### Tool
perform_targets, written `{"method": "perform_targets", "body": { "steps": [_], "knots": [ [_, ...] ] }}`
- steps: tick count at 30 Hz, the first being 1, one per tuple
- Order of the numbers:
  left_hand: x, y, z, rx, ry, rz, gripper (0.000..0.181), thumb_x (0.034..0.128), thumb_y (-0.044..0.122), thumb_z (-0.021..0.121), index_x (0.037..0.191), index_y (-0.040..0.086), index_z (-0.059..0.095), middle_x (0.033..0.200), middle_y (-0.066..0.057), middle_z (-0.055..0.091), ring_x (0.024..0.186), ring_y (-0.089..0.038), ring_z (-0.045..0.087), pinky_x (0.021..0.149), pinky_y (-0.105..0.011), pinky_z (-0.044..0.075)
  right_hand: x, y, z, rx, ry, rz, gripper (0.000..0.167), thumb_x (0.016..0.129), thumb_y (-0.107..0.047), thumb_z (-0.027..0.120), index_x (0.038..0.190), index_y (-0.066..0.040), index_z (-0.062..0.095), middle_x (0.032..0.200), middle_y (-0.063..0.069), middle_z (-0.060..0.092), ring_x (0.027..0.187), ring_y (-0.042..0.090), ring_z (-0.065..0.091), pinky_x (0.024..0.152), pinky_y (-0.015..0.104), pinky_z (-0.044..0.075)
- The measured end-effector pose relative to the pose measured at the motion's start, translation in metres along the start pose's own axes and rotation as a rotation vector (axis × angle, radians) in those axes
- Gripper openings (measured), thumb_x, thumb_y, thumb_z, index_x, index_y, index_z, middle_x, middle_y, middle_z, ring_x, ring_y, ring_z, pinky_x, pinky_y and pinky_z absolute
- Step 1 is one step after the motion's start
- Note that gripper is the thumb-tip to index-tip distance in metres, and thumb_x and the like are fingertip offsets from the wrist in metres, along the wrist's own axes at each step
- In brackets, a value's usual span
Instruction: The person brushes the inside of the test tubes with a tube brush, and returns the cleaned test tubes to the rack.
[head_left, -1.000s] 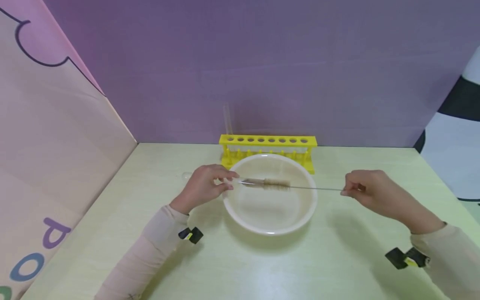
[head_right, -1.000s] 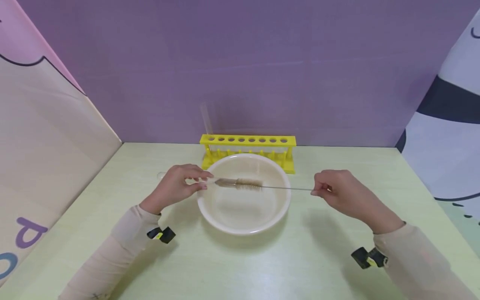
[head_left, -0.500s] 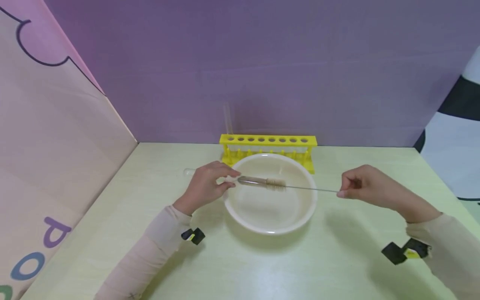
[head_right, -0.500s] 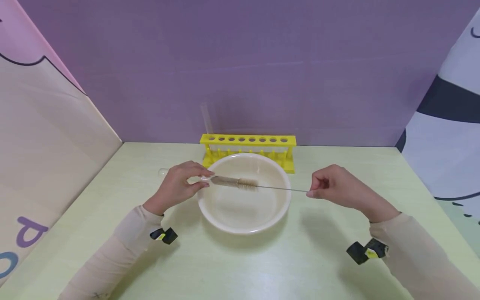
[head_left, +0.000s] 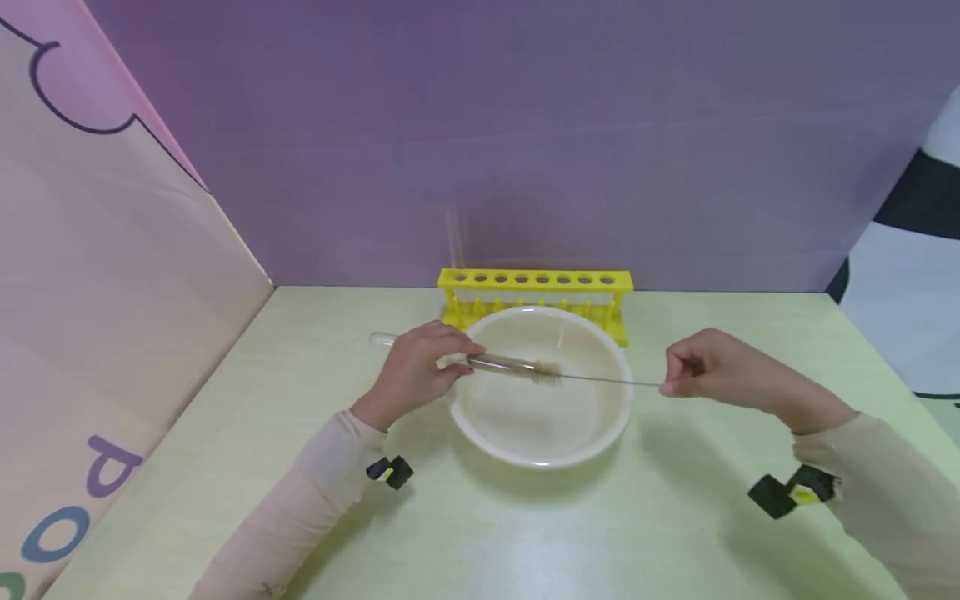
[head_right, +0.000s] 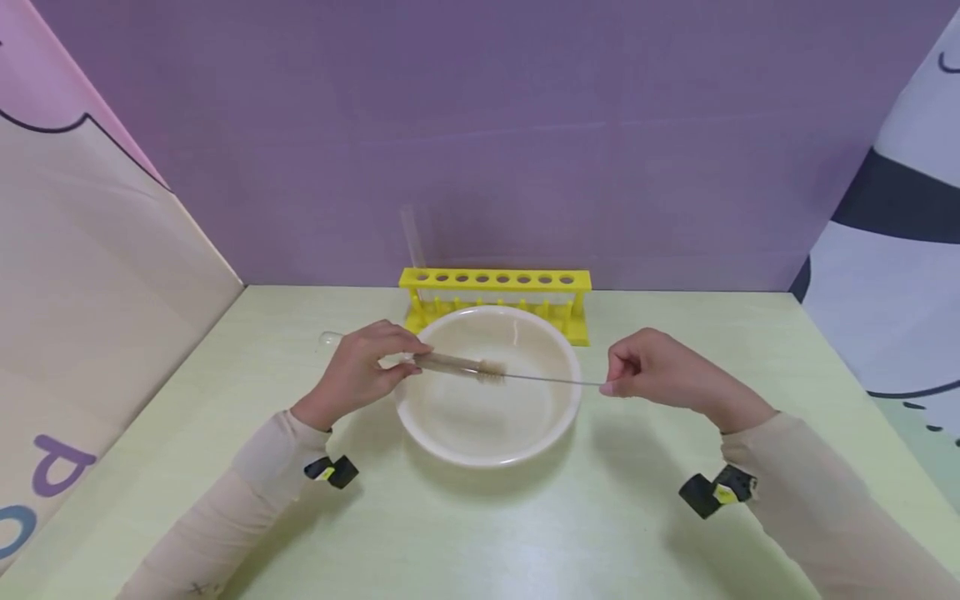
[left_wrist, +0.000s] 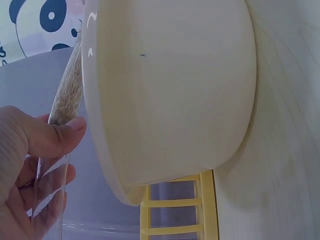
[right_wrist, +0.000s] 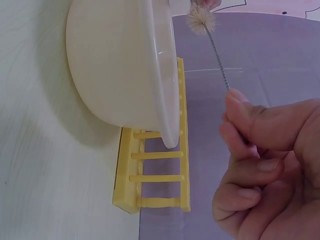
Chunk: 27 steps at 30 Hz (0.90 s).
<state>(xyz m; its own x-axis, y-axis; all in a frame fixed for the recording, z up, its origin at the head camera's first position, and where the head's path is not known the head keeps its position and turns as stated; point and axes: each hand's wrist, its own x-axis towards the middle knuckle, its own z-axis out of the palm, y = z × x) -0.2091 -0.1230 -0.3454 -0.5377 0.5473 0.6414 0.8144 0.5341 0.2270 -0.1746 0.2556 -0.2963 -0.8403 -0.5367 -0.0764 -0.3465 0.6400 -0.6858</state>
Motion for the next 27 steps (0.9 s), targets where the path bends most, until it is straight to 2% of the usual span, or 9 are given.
{"method": "perform_targets", "body": {
  "steps": [11, 18, 27],
  "knots": [
    [0.002, 0.003, 0.001, 0.008, 0.009, 0.017, 0.030, 0.0653, 0.001, 0.083, 0.092, 0.013, 0.075, 0.085, 0.003, 0.071, 0.077, -0.013, 0.060, 0.065, -0.027, 0.048, 0.004, -0.009, 0.006, -0.047, 0.051, -0.042, 0.021, 0.082, -0.008, 0.071, 0.068, -0.009, 0.055, 0.056, -0.007, 0.041, 0.051, 0.003, 0.037, 0.047, 0.021, 0.033],
    [0.003, 0.005, 0.000, 0.010, -0.006, 0.008, 0.029, 0.0668, 0.003, 0.082, 0.093, 0.014, 0.076, 0.087, 0.004, 0.071, 0.076, -0.013, 0.060, 0.063, -0.026, 0.047, 0.006, -0.012, 0.016, -0.119, 0.164, -0.106, 0.030, 0.079, -0.001, 0.072, 0.064, -0.012, 0.049, 0.054, -0.010, 0.037, 0.049, 0.002, 0.034, 0.046, 0.021, 0.030],
    [0.005, 0.007, -0.002, 0.022, -0.040, -0.018, 0.027, 0.0700, 0.008, 0.081, 0.096, 0.015, 0.076, 0.087, 0.004, 0.071, 0.076, -0.012, 0.059, 0.059, -0.024, 0.045, 0.008, -0.017, 0.026, -0.255, 0.289, -0.157, 0.029, 0.079, -0.003, 0.073, 0.064, -0.016, 0.052, 0.054, -0.011, 0.040, 0.049, 0.002, 0.031, 0.047, 0.021, 0.029]
  ]
}}
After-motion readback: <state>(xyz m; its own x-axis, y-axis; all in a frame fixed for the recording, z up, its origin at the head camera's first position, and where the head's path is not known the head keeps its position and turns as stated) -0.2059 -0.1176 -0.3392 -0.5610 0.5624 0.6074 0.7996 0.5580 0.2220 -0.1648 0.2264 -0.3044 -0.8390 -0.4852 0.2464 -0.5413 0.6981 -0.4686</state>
